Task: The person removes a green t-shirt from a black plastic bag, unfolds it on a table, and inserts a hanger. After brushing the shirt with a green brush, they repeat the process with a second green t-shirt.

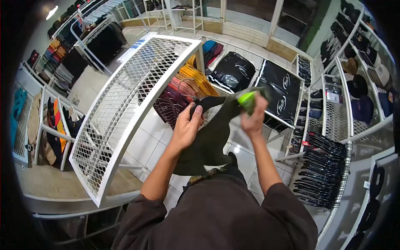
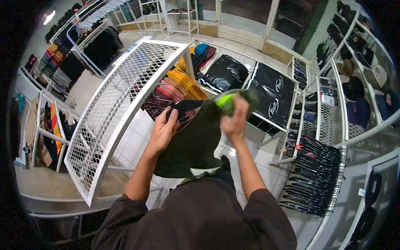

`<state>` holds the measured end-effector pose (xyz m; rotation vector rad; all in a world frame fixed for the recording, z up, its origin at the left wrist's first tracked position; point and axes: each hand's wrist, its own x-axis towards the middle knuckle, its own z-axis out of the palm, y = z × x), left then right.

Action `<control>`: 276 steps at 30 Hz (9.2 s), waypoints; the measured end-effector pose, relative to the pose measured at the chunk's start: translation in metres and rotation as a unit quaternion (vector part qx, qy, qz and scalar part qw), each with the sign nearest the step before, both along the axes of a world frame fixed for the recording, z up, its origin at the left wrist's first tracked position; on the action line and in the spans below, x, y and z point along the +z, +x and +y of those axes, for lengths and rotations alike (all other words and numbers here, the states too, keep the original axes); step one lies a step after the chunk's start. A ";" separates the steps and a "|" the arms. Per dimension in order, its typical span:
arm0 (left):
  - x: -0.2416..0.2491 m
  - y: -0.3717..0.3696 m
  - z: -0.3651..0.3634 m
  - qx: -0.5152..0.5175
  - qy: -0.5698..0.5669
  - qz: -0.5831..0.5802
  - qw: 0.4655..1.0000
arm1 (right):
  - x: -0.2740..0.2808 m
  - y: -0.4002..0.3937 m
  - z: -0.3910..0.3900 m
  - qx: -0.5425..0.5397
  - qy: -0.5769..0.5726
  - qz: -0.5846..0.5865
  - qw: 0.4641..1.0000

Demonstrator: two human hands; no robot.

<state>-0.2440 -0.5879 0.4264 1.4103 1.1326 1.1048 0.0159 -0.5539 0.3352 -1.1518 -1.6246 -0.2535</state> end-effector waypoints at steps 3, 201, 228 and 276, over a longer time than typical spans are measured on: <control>0.003 -0.024 -0.002 0.046 -0.066 -0.077 0.994 | 0.012 0.021 0.027 -0.186 -0.017 0.149 0.971; -0.284 -0.064 0.209 0.472 -0.027 0.008 0.881 | -0.150 -0.195 0.241 0.377 -0.336 -0.017 0.863; -0.289 0.082 0.117 0.144 -0.188 0.068 0.969 | -0.155 0.037 0.137 0.088 -0.483 0.135 0.860; -0.213 0.271 0.547 -0.134 -0.191 -0.045 0.971 | -0.303 0.174 0.479 0.079 -0.546 0.690 0.469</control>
